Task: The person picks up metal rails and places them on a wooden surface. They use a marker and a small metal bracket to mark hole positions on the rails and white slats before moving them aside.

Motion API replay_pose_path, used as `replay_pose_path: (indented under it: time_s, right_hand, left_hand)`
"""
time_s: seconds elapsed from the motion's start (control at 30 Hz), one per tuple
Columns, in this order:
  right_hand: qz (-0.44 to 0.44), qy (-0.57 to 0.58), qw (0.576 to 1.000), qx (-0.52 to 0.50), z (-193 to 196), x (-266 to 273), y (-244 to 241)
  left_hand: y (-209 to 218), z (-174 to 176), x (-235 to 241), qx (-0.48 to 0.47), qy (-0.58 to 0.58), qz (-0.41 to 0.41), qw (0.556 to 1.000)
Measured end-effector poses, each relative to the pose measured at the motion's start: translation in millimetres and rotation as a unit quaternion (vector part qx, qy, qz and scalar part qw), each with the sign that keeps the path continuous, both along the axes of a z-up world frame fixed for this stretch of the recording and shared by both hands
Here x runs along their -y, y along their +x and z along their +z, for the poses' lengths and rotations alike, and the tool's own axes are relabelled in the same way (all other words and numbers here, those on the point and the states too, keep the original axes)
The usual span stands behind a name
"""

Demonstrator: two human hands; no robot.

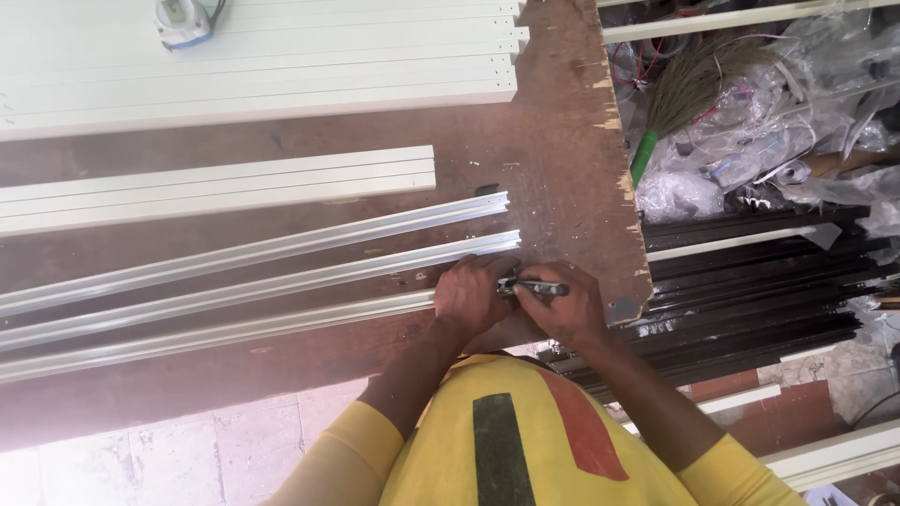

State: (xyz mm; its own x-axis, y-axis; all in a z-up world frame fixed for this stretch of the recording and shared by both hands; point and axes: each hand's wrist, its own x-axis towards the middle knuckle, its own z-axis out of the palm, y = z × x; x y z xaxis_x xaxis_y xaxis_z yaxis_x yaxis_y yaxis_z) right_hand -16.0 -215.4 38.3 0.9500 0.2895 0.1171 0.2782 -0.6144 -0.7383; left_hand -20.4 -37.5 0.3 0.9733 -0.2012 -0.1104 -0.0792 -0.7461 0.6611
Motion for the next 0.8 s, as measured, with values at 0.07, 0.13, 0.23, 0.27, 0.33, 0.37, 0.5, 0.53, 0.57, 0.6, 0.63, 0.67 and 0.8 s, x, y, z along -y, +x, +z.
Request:
replay_pose_path:
  time_s: [0.07, 0.13, 0.23, 0.27, 0.33, 0.37, 0.5, 0.53, 0.57, 0.6, 0.63, 0.67, 0.8]
  right_hand:
    - [0.044, -0.023, 0.999, 0.004, 8, -3, 4]
    - [0.061, -0.012, 0.998, 0.005, 7, -1, 5]
    - [0.076, 0.009, 0.997, -0.002, 5, -2, 7]
    - [0.075, 0.018, 0.997, -0.013, 5, -2, 7]
    - [0.075, 0.009, 0.997, -0.009, 3, -7, 6]
    - [0.073, -0.001, 0.997, -0.006, 2, -10, 6]
    - [0.02, -0.057, 0.998, -0.03, -18, -4, 4]
    - [-0.025, -0.037, 0.997, -0.055, -30, 3, 2]
    - [-0.068, -0.017, 0.994, -0.079, -43, 9, 2]
    - [-0.067, -0.016, 0.995, -0.078, -41, 12, 4]
    - [-0.085, 0.112, 0.985, -0.096, -39, 15, 4]
    - [-0.101, 0.238, 0.959, -0.112, -37, 18, 5]
    - [-0.156, 0.227, 0.96, 0.045, -6, 93, 69]
  left_hand:
    - [0, 1, 1, -0.008, 0.003, 0.004, 1.0]
    - [0, 9, -1, -0.006, -0.008, 0.007, 1.0]
    - [1, 6, -1, -0.007, -0.004, 0.002, 1.0]
    - [1, 3, -1, -0.012, 0.011, -0.005, 1.0]
    - [1, 2, 0, -0.007, 0.005, -0.002, 1.0]
    - [0, 2, 0, -0.002, -0.001, 0.001, 1.0]
    - [2, 9, 0, 0.0, 0.005, -0.004, 1.0]
    - [5, 17, 0, -0.077, 0.046, -0.027, 0.996]
    - [9, 26, -1, -0.153, 0.087, -0.048, 0.983]
    - [9, 20, -1, -0.152, 0.087, -0.047, 0.983]
    - [7, 14, -1, -0.117, 0.079, -0.045, 0.989]
    - [4, 8, -1, -0.082, 0.071, -0.042, 0.993]
    - [6, 15, 0, -0.082, 0.079, -0.042, 0.993]
